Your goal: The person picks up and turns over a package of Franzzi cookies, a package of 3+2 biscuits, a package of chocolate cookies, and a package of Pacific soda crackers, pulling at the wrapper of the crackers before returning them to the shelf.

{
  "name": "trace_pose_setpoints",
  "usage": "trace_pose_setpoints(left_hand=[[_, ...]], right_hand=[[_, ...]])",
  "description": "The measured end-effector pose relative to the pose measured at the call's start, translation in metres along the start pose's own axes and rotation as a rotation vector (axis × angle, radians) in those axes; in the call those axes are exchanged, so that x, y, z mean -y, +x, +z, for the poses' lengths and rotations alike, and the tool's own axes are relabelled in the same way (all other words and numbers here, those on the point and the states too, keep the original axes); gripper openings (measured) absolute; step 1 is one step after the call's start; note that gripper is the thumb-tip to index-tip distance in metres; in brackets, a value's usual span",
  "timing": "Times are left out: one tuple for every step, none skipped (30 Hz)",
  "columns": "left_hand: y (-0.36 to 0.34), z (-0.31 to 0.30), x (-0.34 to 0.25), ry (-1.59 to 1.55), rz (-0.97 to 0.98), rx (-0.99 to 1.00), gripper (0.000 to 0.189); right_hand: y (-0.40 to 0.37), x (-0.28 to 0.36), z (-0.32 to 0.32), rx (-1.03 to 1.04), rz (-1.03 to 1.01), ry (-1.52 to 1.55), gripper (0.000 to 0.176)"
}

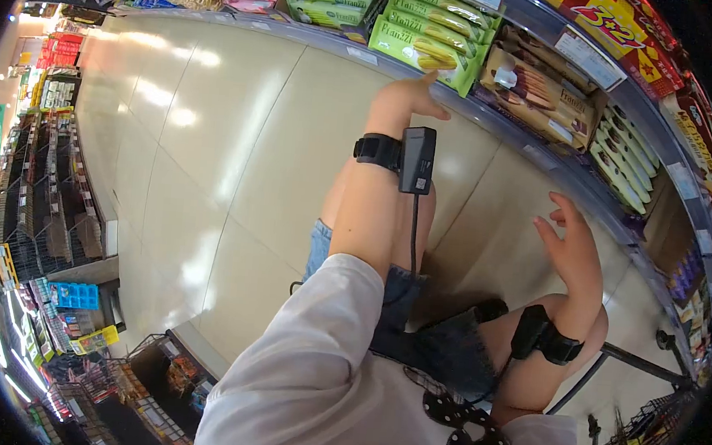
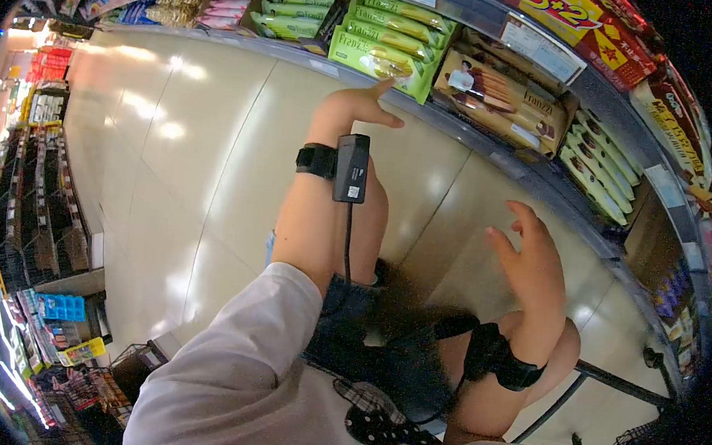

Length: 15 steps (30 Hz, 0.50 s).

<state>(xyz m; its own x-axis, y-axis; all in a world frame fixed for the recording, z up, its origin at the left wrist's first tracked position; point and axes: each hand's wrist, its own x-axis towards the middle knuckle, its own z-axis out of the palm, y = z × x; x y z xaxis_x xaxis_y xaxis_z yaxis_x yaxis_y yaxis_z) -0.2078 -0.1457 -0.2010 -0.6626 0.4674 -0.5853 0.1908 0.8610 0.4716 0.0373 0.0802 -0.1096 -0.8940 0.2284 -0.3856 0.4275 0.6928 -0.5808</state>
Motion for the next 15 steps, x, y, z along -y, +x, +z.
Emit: trace_pose_setpoints(left_hand=[[-0.002,0.001,-0.001,0.008,-0.020,0.015,0.101],[-0.003,0.000,-0.001,0.007,-0.022,0.022,0.101],[-0.007,-0.003,-0.005,0.021,-0.016,0.043,0.102],[-0.009,-0.004,-0.009,0.036,-0.007,0.065,0.103],[-0.009,-0.004,-0.012,0.037,-0.001,0.073,0.103],[-0.009,-0.003,-0.014,0.053,-0.007,0.098,0.104],[-0.008,-0.001,-0.015,0.068,-0.015,0.122,0.105],[-0.007,0.001,-0.015,0.069,-0.013,0.128,0.105],[-0.006,0.003,-0.014,0.100,0.002,0.118,0.106],[-0.005,0.004,-0.013,0.131,0.014,0.107,0.106],[-0.004,0.007,-0.012,0.131,0.013,0.110,0.106],[-0.006,0.008,-0.015,0.095,-0.025,0.091,0.108],[-0.008,0.007,-0.017,0.059,-0.062,0.072,0.109],[-0.009,0.006,-0.018,0.059,-0.063,0.073,0.109],[-0.011,0.005,-0.020,0.064,-0.060,0.079,0.110]], right_hand=[[0.000,0.002,0.001,0.000,0.003,-0.012,0.045],[-0.001,0.005,0.001,0.005,0.008,-0.011,0.045],[-0.002,0.008,0.001,0.000,-0.015,0.008,0.045],[-0.003,0.009,0.002,-0.007,-0.037,0.027,0.044],[-0.002,0.009,0.003,-0.010,-0.027,0.028,0.044],[-0.002,0.008,0.005,-0.010,-0.037,0.029,0.044],[-0.002,0.007,0.006,-0.009,-0.049,0.031,0.043],[-0.002,0.009,0.005,-0.009,-0.043,0.031,0.043],[-0.002,0.012,0.004,0.004,-0.020,0.017,0.043],[-0.002,0.014,0.003,0.017,0.001,0.003,0.043],[-0.001,0.013,0.004,0.019,0.003,0.004,0.043],[-0.001,0.012,0.005,0.012,-0.006,-0.001,0.043],[-0.001,0.011,0.006,0.005,-0.015,-0.006,0.043],[0.000,0.010,0.007,0.007,-0.014,-0.006,0.043],[0.000,0.010,0.008,0.004,-0.024,0.006,0.043]])
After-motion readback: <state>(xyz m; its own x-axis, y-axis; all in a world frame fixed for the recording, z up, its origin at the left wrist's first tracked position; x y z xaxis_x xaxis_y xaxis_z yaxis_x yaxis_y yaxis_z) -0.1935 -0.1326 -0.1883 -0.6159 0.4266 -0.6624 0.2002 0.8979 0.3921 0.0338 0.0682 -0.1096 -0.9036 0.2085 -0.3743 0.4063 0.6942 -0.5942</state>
